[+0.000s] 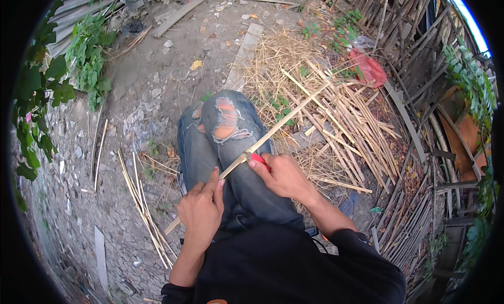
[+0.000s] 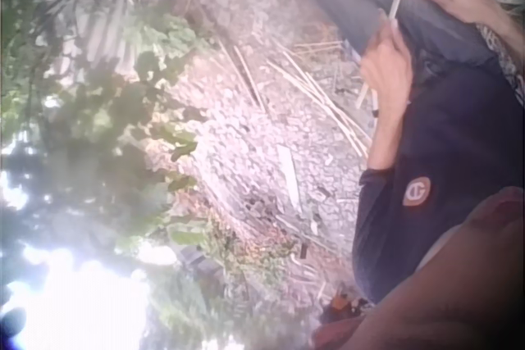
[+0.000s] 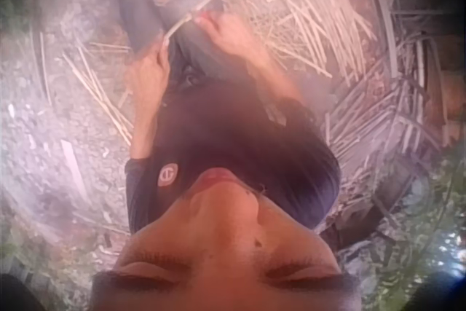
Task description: The person sits on the ground and uses a red utility knife to shave and smooth a long, thin bamboo stick. They hold the stick with their left hand and scrape along its length with the knife in their right hand, occasionally rotating the stick to work on different sides.
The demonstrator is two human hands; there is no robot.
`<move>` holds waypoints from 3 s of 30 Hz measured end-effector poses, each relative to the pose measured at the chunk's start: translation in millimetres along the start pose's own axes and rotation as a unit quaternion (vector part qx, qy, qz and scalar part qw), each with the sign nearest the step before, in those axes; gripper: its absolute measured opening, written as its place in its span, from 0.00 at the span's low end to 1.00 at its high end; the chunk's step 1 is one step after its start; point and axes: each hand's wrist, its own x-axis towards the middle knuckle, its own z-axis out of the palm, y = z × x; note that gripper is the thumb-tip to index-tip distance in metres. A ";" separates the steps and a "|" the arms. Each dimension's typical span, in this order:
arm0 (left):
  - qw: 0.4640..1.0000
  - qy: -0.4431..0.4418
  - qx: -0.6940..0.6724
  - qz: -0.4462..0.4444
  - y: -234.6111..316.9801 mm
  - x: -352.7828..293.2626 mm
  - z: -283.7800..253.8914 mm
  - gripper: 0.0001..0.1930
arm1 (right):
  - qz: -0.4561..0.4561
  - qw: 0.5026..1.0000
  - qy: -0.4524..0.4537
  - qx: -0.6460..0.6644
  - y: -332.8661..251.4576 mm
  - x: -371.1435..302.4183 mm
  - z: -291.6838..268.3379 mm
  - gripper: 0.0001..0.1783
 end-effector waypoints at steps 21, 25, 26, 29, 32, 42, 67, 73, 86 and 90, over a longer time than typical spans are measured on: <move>0.999 0.003 0.039 -0.008 -15.9 -25.9 -52.5 0.14 | 0.157 0.985 0.072 0.033 43.5 12.4 3.4 0.31; 0.998 -0.021 0.049 -0.024 -31.3 -41.2 -73.6 0.14 | 0.122 0.984 0.082 0.100 44.9 7.7 -4.5 0.29; 0.999 -0.021 0.039 -0.026 -33.2 -41.7 -72.7 0.14 | 0.082 0.988 0.095 0.087 45.9 5.3 1.2 0.29; 0.999 -0.020 0.011 -0.043 -32.1 -37.2 -58.8 0.13 | 0.036 0.994 0.065 0.081 15.9 -2.1 1.9 0.28; 0.999 -0.020 -0.006 -0.050 -21.4 -24.6 -37.2 0.12 | 0.018 0.999 0.018 0.046 -0.7 -4.4 -1.4 0.28; 0.999 -0.023 0.013 -0.030 -3.6 -0.7 -11.8 0.11 | 0.029 0.999 -0.020 -0.035 -15.0 -0.1 -0.1 0.31; 0.998 -0.046 0.007 -0.041 -32.4 -24.2 -53.9 0.09 | 0.047 0.997 -0.029 -0.061 5.0 13.7 -27.6 0.33; 0.999 -0.035 0.014 -0.039 -44.2 -34.8 -59.3 0.08 | 0.153 0.986 0.048 -0.037 45.2 35.6 -38.3 0.35; 0.998 -0.058 0.019 -0.035 -60.2 -40.1 -77.9 0.09 | 0.138 0.989 0.047 -0.008 71.6 37.0 -44.3 0.39; 0.996 -0.069 0.051 -0.027 -64.7 -40.1 -85.6 0.08 | 0.160 0.978 0.125 -0.038 100.6 44.3 -59.2 0.39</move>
